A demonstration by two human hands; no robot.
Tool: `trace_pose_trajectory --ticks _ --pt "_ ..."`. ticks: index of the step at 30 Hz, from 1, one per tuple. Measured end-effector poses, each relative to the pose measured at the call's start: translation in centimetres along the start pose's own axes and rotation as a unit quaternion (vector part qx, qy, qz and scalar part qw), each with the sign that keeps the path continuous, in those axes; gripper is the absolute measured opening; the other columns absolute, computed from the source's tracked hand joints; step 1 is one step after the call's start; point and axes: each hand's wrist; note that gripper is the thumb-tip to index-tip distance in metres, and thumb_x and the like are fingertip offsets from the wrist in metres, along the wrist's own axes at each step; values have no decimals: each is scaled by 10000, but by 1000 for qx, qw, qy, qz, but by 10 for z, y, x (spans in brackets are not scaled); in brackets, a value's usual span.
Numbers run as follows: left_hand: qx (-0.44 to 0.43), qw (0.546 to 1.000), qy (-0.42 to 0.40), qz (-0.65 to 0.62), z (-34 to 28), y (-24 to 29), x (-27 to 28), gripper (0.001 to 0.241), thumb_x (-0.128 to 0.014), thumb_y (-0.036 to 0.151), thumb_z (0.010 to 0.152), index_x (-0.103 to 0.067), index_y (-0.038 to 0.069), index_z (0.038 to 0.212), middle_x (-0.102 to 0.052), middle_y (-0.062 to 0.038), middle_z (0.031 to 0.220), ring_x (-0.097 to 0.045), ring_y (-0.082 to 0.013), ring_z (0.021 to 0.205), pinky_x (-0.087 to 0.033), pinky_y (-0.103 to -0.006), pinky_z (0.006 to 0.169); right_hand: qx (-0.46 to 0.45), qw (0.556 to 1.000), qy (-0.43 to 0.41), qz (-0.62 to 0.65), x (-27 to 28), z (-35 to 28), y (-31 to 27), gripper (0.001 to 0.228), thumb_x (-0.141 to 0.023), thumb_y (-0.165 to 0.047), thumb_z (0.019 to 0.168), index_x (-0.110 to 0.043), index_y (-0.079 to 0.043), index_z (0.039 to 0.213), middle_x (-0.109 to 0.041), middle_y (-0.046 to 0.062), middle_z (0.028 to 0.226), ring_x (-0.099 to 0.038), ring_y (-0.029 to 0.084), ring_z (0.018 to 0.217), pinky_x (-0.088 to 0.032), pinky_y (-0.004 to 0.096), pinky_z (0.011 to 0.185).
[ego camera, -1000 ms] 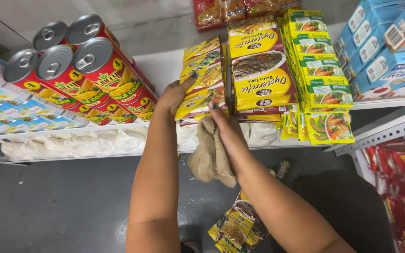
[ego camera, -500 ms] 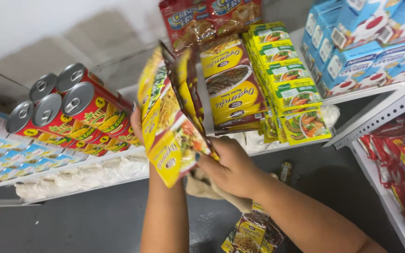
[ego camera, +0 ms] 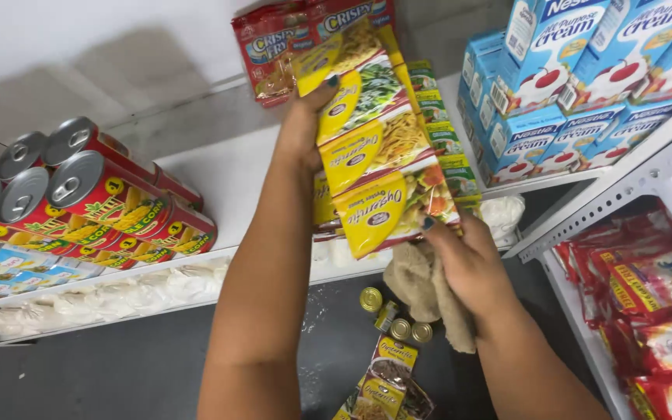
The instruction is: Wiping and organizing seasoning packets into neat stacks on a lower grocery store shelf.
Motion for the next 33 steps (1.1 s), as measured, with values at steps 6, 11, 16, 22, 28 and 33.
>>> trace_pose_trajectory --ticks 6,11,16,22,28,33 --pt "6 994 77 73 47 -28 -9 542 -649 -105 838 -452 -79 1342 -691 -283 1129 -747 -377 910 -657 -488 773 -89 993 38 69 9 14 -22 367 -594 -200 990 -637 8 1289 -721 76 1133 -674 143 984 -535 306 849" --pt "-79 988 53 121 49 -21 -1 713 -657 -170 791 -377 -35 1432 -688 -248 1178 -744 -337 949 -655 -445 797 -134 972 69 180 -2 16 -19 353 -600 -201 975 -632 -4 1266 -722 85 1085 -697 162 920 -562 317 783" --pt "-136 975 87 153 39 19 9 827 -663 -186 785 -327 -11 1520 -683 -253 1194 -734 -337 965 -657 -446 794 -187 957 91 200 -13 10 12 291 -569 -209 1012 -616 8 1201 -705 139 993 -704 206 832 -573 359 728" --pt "-167 943 62 283 40 18 93 859 -718 -124 843 -285 -14 1577 -683 -225 1331 -732 -300 1125 -637 -399 946 -209 940 -48 267 -49 12 -9 359 -460 -252 1023 -541 -19 1284 -730 205 941 -702 252 726 -597 393 671" --pt "-73 988 -20 134 22 -3 85 932 -679 18 915 -89 60 1636 -576 -193 1445 -650 -284 1244 -562 -394 1045 -66 980 -49 181 -56 13 5 597 -528 -101 1000 -293 -62 1548 -657 194 1190 -688 208 935 -580 345 805" --pt "-26 987 11 160 28 -4 76 960 -665 13 880 -57 109 1616 -612 -212 1381 -693 -313 1149 -613 -425 934 68 986 -35 -146 -54 12 20 784 -608 -7 973 -135 -18 1597 -610 183 1353 -699 208 1133 -572 339 932"
Point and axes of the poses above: each hand's wrist, its own z-axis towards the middle knuckle, its own x-axis out of the back of the hand, y = z × x
